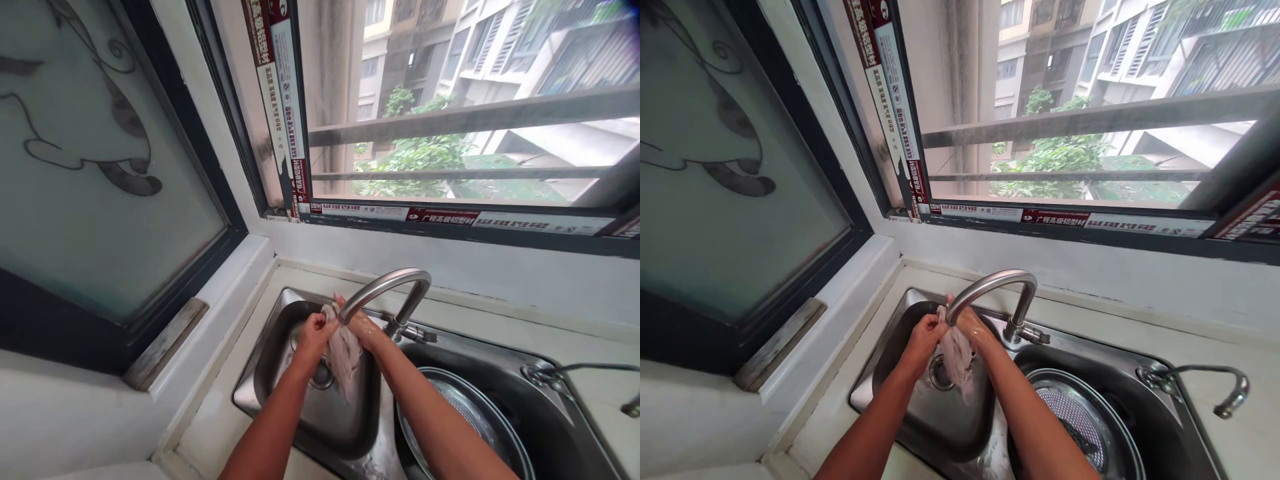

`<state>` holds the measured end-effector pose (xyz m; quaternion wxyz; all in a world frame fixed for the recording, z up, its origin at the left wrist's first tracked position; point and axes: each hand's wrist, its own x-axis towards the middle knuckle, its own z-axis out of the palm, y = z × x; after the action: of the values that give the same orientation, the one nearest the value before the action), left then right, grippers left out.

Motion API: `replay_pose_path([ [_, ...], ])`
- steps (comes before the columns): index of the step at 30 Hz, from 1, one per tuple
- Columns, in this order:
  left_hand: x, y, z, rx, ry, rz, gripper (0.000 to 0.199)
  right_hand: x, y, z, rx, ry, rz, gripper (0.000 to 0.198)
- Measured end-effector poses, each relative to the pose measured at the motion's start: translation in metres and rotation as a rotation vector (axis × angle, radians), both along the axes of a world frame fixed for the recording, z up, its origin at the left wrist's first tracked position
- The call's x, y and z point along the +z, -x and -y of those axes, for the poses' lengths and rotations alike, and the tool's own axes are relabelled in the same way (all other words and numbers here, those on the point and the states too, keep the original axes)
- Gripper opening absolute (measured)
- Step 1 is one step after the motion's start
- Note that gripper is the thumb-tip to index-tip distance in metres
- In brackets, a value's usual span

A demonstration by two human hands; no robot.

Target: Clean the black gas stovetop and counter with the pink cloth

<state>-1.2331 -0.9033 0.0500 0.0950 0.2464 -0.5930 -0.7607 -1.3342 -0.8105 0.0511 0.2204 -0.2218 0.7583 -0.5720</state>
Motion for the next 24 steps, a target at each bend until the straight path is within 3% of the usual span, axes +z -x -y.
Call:
replay_pose_path([
  [4, -0.002, -0.002, -0.012, -0.082, -0.062, 0.001, 0.047, -0.002, -0.01, -0.03, -0.011, 0.008, 0.076, 0.054],
  [8, 0.011, 0.004, -0.017, -0.087, -0.164, -0.039, 0.041, -0.009, -0.027, -0.054, -0.074, 0.177, 0.28, 0.051],
  [13, 0.038, 0.008, -0.019, -0.068, -0.338, -0.13, 0.042, -0.018, -0.052, -0.068, 0.159, 0.316, 0.493, 0.061],
  [15, 0.042, 0.001, -0.016, -0.064, -0.368, -0.122, 0.043, -0.017, -0.049, -0.068, 0.14, 0.287, 0.412, 0.061],
  [20, 0.034, -0.016, 0.0, -0.056, -0.292, 0.047, 0.043, -0.008, -0.026, -0.053, -0.167, 0.137, 0.015, 0.048],
  [24, 0.023, -0.012, 0.002, 0.024, -0.106, 0.297, 0.036, 0.0, -0.059, -0.014, -0.148, 0.027, -0.257, 0.04],
])
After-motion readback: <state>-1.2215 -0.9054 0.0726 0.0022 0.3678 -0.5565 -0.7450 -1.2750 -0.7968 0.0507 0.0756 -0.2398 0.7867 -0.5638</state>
